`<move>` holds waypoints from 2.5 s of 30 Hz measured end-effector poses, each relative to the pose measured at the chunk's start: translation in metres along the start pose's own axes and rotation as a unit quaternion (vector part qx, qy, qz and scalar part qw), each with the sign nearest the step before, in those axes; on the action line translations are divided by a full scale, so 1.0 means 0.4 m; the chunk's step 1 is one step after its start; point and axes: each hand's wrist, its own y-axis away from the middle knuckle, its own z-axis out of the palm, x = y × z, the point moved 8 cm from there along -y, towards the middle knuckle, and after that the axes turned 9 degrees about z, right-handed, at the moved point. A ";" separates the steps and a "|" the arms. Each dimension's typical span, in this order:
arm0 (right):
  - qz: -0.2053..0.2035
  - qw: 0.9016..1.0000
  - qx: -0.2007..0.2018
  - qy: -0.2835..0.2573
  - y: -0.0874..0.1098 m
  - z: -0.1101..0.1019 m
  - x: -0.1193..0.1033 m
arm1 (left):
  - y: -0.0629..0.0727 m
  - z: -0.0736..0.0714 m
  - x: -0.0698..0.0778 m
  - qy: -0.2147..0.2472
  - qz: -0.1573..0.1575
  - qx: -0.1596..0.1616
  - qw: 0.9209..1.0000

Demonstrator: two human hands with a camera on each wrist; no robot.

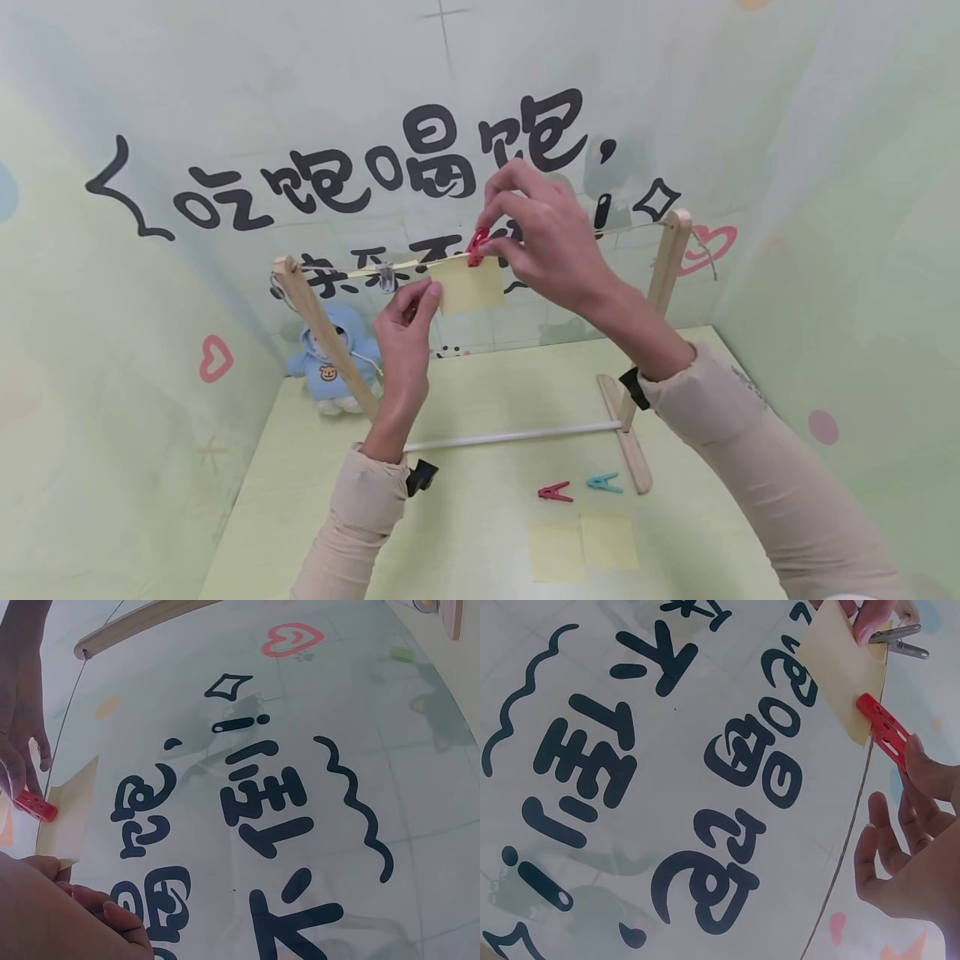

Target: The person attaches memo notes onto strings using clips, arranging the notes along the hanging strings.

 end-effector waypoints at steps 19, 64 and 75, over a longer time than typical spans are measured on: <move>0.049 0.996 -0.067 0.011 -0.005 0.027 -0.005 | 0.003 0.000 0.006 0.001 -0.002 -0.009 1.000; 0.074 0.996 -0.033 -0.040 0.487 -0.057 0.092 | 0.055 -0.012 -0.063 -0.016 -0.045 -0.020 0.999; 0.095 0.993 -0.063 -0.032 0.612 -0.028 0.155 | 0.216 -0.033 -0.210 -0.056 -0.106 -0.122 0.985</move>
